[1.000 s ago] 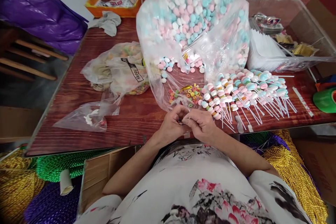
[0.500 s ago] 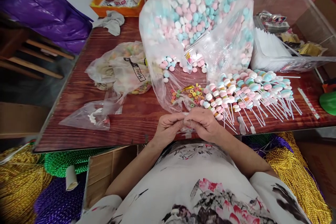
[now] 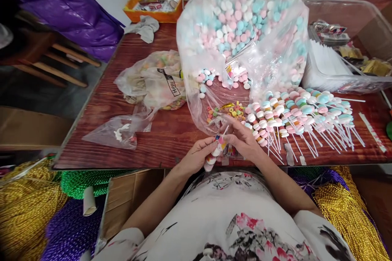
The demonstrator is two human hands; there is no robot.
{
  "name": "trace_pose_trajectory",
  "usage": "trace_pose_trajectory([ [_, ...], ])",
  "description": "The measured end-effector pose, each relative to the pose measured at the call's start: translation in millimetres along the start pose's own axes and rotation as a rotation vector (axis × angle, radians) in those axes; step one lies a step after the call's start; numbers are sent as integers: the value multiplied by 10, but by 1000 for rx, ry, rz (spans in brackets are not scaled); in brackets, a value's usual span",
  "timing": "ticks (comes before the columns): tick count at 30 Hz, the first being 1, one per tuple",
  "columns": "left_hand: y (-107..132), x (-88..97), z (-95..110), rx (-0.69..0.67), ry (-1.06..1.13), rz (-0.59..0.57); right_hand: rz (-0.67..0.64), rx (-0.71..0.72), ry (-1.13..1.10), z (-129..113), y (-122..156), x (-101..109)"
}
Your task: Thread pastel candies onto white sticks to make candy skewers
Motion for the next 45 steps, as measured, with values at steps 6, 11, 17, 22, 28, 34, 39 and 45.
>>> trace_pose_trajectory([
  [6,77,16,107,-162,-182,5,86,99,203,87,211,-98],
  [11,143,14,186,-124,-256,-138,155,329,373,-105,213,-180],
  [17,147,16,1,111,58,-280,-116,882,876,-480,359,-457],
  [22,279,-95,-129,249,118,-536,-469,1069,937,-496,475,-607],
  [28,189,107,278,-504,-772,-169,-472,741,1009,-171,252,-667],
  [34,298,314,658,-1086,-1174,333,-487,375,978,47,-332,-598],
  [39,60,669,691,-778,-563,340,-362,519,1358,-1,-978,-554],
  [45,-123,757,277,-82,228,254,-355,511,1203,69,-1189,-525],
])
Point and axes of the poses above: each hand's wrist, its own y-axis away from the middle knuckle, its own x-axis out of the back of the hand, z = x × y, the point moved 9 cm from there along -y, towards the middle knuckle, and after that the axes turned 14 degrees about z, right-handed, at the moved point
